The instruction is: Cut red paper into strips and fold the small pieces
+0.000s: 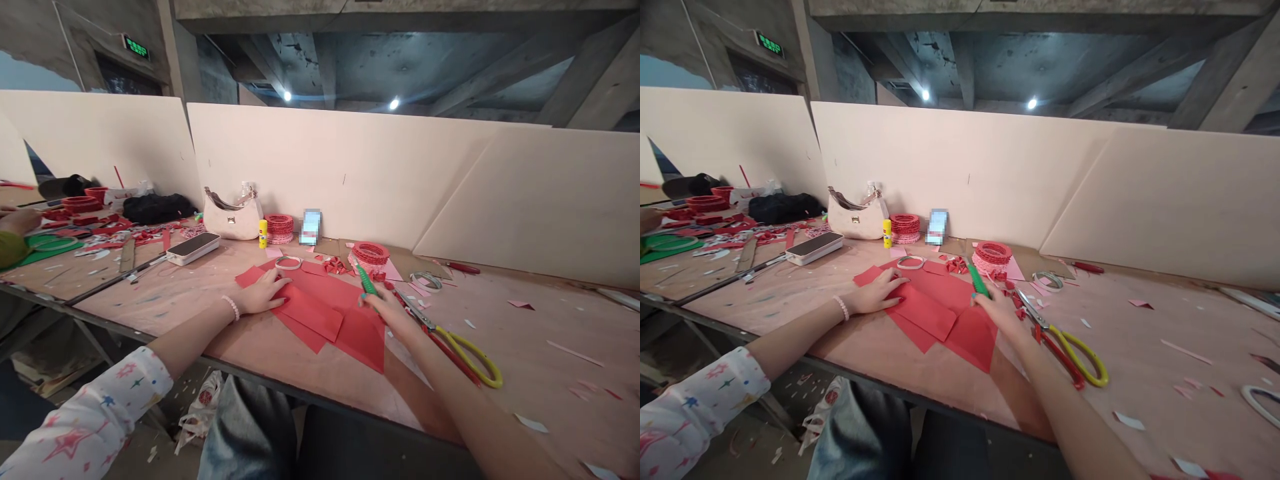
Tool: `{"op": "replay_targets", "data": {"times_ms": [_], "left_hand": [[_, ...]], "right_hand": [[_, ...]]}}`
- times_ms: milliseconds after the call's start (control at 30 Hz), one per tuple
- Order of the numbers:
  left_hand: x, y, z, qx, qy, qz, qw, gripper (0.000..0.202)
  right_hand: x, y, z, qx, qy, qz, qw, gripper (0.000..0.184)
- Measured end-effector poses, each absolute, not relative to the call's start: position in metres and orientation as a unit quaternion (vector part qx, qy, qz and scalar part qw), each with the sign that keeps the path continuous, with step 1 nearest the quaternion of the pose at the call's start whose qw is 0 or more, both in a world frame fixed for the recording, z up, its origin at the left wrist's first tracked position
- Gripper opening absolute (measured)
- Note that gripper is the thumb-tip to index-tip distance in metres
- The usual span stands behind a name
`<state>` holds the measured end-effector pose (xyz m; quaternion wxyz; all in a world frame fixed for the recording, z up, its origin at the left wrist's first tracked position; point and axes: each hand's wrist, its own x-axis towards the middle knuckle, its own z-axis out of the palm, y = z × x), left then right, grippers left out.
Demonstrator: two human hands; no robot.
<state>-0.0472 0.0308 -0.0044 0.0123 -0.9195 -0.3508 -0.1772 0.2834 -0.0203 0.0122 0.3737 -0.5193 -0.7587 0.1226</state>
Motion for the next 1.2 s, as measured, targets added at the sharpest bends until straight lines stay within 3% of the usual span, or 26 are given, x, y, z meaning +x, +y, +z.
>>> {"op": "replay_targets", "data": {"times_ms": [100,300,467,900,1200], "left_hand": [[-0.046,0.029,-0.003,-0.921,-0.347,-0.179,0.008,0.037],[-0.043,0.028,-0.003,-0.920,-0.346,-0.184,0.008,0.030],[-0.043,0.029,-0.007,-0.916,-0.337,-0.215,0.028,0.029],[-0.042,0.029,-0.008,-0.916,-0.349,-0.195,0.028,0.033],[-0.047,0.027,0.005,-0.938,-0.325,-0.116,-0.020,0.034]], "right_hand": [[0.265,-0.031,0.016,-0.548,-0.717,0.248,0.351,0.012],[0.249,-0.040,0.018,-0.532,-0.718,0.322,0.313,0.012],[0.246,-0.037,0.009,-0.544,-0.718,0.295,0.319,0.021],[0.247,-0.031,0.002,-0.534,-0.665,0.311,0.418,0.015],[0.269,-0.017,-0.006,-0.612,-0.612,0.187,0.464,0.010]]}}
